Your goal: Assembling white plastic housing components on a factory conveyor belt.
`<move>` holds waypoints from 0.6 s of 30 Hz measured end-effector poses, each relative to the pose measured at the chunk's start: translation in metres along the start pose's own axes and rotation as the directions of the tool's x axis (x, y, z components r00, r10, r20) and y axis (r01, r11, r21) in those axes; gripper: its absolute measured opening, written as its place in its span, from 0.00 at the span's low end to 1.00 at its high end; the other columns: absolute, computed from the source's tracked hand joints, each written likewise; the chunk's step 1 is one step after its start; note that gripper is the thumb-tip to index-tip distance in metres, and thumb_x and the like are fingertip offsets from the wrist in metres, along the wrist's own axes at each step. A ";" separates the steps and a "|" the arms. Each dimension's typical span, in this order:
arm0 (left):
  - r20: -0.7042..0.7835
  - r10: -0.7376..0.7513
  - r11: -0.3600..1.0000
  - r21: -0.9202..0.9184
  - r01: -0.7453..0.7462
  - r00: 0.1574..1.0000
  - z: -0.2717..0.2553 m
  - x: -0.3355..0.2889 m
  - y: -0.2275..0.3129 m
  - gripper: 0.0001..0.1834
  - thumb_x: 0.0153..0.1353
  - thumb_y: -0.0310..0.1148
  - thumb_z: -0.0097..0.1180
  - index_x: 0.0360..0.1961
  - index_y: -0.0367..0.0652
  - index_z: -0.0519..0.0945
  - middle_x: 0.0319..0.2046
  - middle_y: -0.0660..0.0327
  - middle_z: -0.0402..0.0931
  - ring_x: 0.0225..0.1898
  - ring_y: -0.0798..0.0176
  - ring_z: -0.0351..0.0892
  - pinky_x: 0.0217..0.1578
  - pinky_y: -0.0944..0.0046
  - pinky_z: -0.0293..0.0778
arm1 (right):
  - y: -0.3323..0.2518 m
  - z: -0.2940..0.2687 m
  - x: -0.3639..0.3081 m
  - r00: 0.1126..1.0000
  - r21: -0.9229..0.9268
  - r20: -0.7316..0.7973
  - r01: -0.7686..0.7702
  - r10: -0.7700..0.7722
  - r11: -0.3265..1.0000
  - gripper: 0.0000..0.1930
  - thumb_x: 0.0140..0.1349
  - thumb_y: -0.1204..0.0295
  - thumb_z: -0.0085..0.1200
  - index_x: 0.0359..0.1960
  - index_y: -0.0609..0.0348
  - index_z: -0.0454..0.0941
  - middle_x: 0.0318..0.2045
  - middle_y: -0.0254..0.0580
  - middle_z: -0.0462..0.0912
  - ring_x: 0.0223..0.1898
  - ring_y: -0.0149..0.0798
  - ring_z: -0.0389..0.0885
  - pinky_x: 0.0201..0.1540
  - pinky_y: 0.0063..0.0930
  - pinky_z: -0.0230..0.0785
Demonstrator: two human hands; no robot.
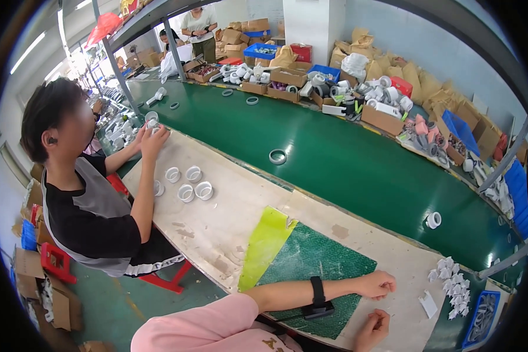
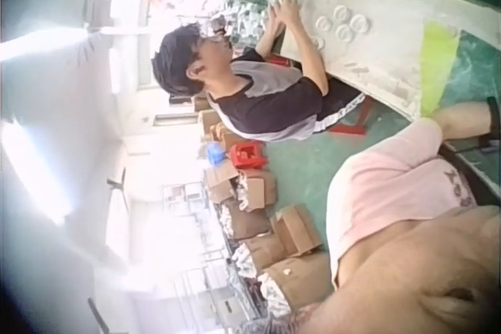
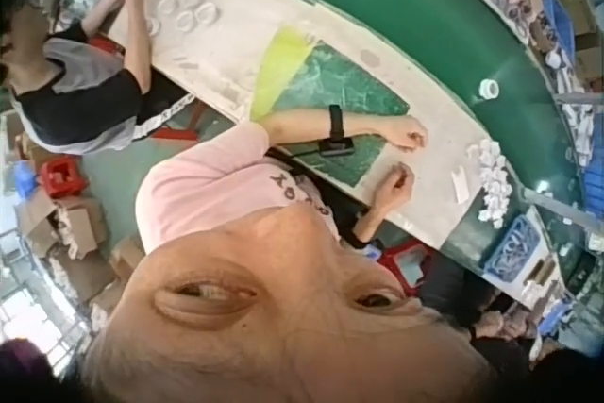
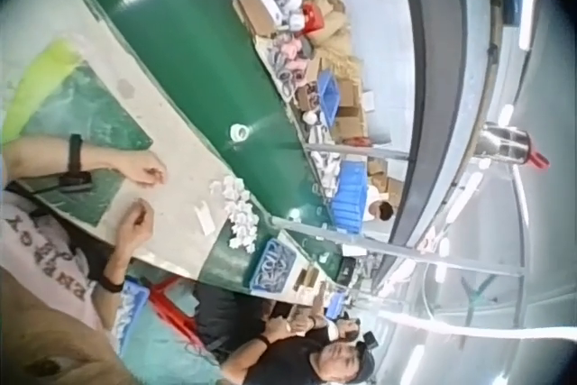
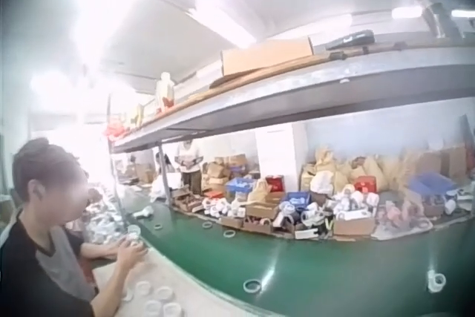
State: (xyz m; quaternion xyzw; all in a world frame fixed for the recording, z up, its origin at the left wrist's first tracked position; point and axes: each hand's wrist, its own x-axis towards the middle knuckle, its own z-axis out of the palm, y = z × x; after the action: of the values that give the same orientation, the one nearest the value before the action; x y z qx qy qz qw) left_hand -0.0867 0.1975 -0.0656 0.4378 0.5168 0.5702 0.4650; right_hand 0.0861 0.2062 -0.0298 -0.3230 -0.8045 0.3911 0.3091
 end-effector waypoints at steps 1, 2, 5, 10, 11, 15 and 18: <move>-0.001 -0.008 1.000 -0.006 0.008 1.000 0.001 -0.001 0.002 0.08 0.55 0.23 0.44 0.36 0.37 0.72 0.20 0.61 0.73 0.20 0.71 0.73 0.17 0.71 0.69 | -0.003 -0.001 0.000 1.000 0.001 -0.010 0.010 -0.010 1.000 0.07 0.59 0.75 0.48 0.34 0.64 0.77 0.28 0.47 0.80 0.29 0.40 0.78 0.34 0.29 0.71; -0.002 0.002 1.000 -0.017 -0.002 1.000 0.001 -0.002 0.003 0.08 0.55 0.22 0.44 0.36 0.37 0.72 0.20 0.61 0.73 0.20 0.71 0.73 0.17 0.71 0.69 | -0.004 -0.001 -0.001 1.000 0.001 -0.004 0.001 -0.001 1.000 0.07 0.59 0.75 0.48 0.34 0.64 0.77 0.28 0.47 0.80 0.29 0.40 0.78 0.34 0.29 0.71; -0.007 0.005 0.999 -0.045 -0.005 1.000 0.003 0.000 0.004 0.07 0.55 0.22 0.44 0.36 0.37 0.72 0.20 0.61 0.73 0.20 0.71 0.74 0.17 0.71 0.69 | -0.007 -0.002 -0.001 1.000 -0.046 -0.010 -0.013 0.012 0.999 0.07 0.59 0.74 0.47 0.34 0.64 0.77 0.29 0.48 0.80 0.30 0.41 0.78 0.35 0.30 0.71; -0.001 -0.011 0.999 -0.030 0.011 1.000 0.003 0.002 0.006 0.08 0.55 0.21 0.42 0.35 0.37 0.72 0.20 0.60 0.73 0.20 0.71 0.74 0.16 0.71 0.69 | -0.012 -0.002 0.001 0.999 -0.047 -0.011 -0.036 0.035 0.998 0.09 0.60 0.74 0.46 0.35 0.65 0.77 0.30 0.49 0.80 0.32 0.43 0.78 0.38 0.32 0.71; -0.001 -0.014 0.999 -0.035 0.014 1.000 0.003 0.002 0.006 0.08 0.55 0.21 0.42 0.35 0.37 0.72 0.20 0.60 0.73 0.20 0.71 0.74 0.16 0.71 0.69 | -0.012 -0.002 0.001 0.999 -0.046 -0.007 -0.039 0.039 0.998 0.09 0.60 0.74 0.46 0.35 0.65 0.77 0.30 0.49 0.80 0.32 0.43 0.78 0.38 0.32 0.71; -0.009 -0.038 0.997 -0.071 0.038 0.999 0.003 0.002 0.005 0.09 0.54 0.21 0.40 0.35 0.36 0.72 0.21 0.59 0.74 0.20 0.70 0.75 0.16 0.70 0.70 | -0.009 -0.001 0.001 0.999 -0.061 0.002 -0.032 0.032 0.998 0.09 0.60 0.75 0.45 0.35 0.66 0.77 0.30 0.49 0.79 0.31 0.44 0.78 0.38 0.32 0.71; -0.013 -0.060 0.997 -0.046 0.059 0.998 0.003 0.001 0.007 0.09 0.54 0.21 0.40 0.34 0.36 0.72 0.21 0.59 0.74 0.20 0.70 0.75 0.16 0.70 0.70 | -0.009 0.000 0.001 0.999 -0.048 0.003 -0.034 0.034 0.998 0.09 0.60 0.76 0.45 0.35 0.66 0.77 0.29 0.49 0.79 0.31 0.43 0.78 0.38 0.31 0.71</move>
State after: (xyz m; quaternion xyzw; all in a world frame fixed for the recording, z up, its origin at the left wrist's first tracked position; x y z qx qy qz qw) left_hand -0.0849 0.1986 -0.0580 0.4075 0.5197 0.5708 0.4878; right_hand 0.0831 0.2023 -0.0219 -0.3433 -0.8085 0.3776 0.2931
